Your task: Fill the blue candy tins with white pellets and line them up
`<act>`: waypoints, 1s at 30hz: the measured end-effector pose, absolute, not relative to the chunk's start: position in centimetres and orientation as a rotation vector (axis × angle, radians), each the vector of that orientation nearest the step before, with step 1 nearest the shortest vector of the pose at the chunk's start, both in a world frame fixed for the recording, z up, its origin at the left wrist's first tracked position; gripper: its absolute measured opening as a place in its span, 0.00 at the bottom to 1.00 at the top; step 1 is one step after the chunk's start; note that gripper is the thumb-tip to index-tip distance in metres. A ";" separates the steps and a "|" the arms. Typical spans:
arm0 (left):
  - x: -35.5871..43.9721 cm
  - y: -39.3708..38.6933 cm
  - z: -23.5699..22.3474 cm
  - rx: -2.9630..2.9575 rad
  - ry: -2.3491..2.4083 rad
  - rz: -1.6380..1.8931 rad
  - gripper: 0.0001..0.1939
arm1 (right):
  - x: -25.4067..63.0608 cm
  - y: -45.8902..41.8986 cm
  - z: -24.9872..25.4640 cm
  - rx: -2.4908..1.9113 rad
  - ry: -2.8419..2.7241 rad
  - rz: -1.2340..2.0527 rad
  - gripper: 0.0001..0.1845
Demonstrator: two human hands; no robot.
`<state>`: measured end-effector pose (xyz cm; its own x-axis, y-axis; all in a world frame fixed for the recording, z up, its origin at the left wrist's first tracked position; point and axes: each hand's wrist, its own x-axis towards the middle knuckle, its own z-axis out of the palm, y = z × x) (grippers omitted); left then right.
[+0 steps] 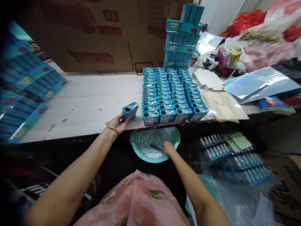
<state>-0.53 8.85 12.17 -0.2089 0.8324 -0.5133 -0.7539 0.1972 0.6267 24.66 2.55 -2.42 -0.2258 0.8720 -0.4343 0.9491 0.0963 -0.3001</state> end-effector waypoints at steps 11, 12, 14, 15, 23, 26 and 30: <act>-0.4 12.4 10.9 0.295 1.061 1.496 0.10 | 22.0 -0.1 -0.7 1.995 2.361 -0.403 0.18; -0.7 12.2 10.8 0.313 1.056 1.497 0.09 | 21.7 -0.4 -0.6 1.939 2.398 -0.312 0.18; -1.1 11.4 10.5 0.341 1.102 1.520 0.09 | 21.4 -0.7 -0.4 1.822 2.422 -0.205 0.17; -1.3 10.8 10.4 0.356 1.149 1.542 0.10 | 21.4 -0.7 -0.4 1.790 2.420 -0.178 0.17; -0.2 1.2 4.8 0.811 1.357 1.388 0.10 | 23.9 -0.9 1.0 1.981 2.393 -0.139 0.17; -0.3 -1.3 1.3 0.746 1.500 1.310 0.19 | 25.7 -2.2 1.3 2.132 2.486 -0.319 0.18; -2.1 -2.4 -1.7 0.628 1.523 1.102 0.19 | 30.6 -4.4 0.9 2.886 2.341 -0.764 0.19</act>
<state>-2.07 -2.38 -1.66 -0.2591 0.8506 -0.4575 -0.1687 0.4266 0.8886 30.56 -4.41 0.89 0.2438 0.9647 0.0993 0.7204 -0.1116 -0.6846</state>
